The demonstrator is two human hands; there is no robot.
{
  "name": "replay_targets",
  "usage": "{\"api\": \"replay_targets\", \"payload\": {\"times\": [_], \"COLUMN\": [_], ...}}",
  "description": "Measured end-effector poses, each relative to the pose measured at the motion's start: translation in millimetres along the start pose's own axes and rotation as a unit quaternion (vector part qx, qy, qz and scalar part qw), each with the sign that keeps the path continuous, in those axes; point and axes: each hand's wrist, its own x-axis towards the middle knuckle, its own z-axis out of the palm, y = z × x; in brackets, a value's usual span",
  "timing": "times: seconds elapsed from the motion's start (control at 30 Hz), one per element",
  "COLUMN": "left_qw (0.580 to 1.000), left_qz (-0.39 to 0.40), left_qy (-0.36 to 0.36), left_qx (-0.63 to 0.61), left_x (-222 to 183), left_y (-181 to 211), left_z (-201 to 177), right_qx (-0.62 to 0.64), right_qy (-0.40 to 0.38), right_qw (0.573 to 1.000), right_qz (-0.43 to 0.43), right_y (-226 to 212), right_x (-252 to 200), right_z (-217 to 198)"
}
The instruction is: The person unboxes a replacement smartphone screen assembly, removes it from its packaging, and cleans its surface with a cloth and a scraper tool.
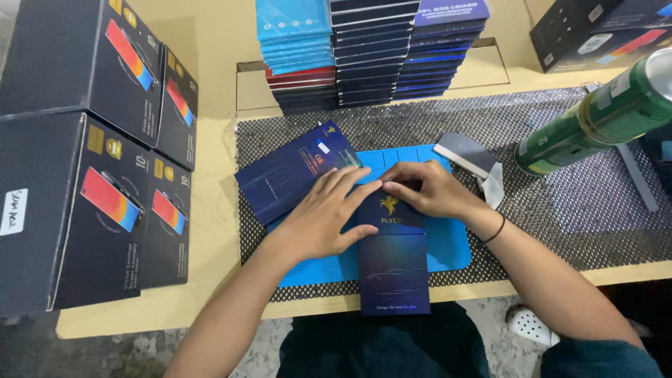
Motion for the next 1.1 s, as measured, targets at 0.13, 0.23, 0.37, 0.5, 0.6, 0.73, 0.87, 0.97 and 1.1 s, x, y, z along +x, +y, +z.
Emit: {"api": "replay_targets", "payload": {"times": [0.13, 0.23, 0.37, 0.5, 0.6, 0.73, 0.87, 0.97, 1.1], "left_qw": [0.999, 0.998, 0.997, 0.997, 0.997, 0.996, 0.999, 0.997, 0.997], "left_qz": [-0.012, -0.029, -0.034, -0.021, -0.020, -0.013, 0.018, 0.037, 0.038], "left_qy": [-0.040, -0.052, -0.039, -0.052, -0.067, -0.072, -0.044, -0.054, -0.047], "left_qx": [0.004, 0.032, 0.053, 0.052, 0.043, 0.042, 0.017, 0.029, 0.046], "left_x": [-1, -1, -2, -1, -2, -2, -1, 0, 0], "left_y": [2, 0, -3, -1, 2, 6, 8, 10, 8], "left_z": [6, 6, 10, 6, 0, -6, 0, 3, 8], "right_qx": [-0.119, -0.226, -0.272, -0.300, -0.274, -0.242, -0.267, -0.293, -0.310], "right_qy": [0.065, 0.097, 0.120, 0.044, -0.048, -0.126, -0.182, -0.186, -0.163], "right_qw": [0.982, 0.952, 0.936, 0.941, 0.952, 0.957, 0.945, 0.937, 0.934], "right_qz": [-0.132, -0.180, -0.190, -0.149, -0.124, -0.095, -0.052, -0.042, -0.070], "right_y": [5, -9, -20, -35, -56, -63, -54, -51, -50], "right_x": [-2, -3, -4, -15, -20, -21, -23, -22, -20], "right_z": [11, 13, 6, -22, -40, -51, -52, -52, -52]}}
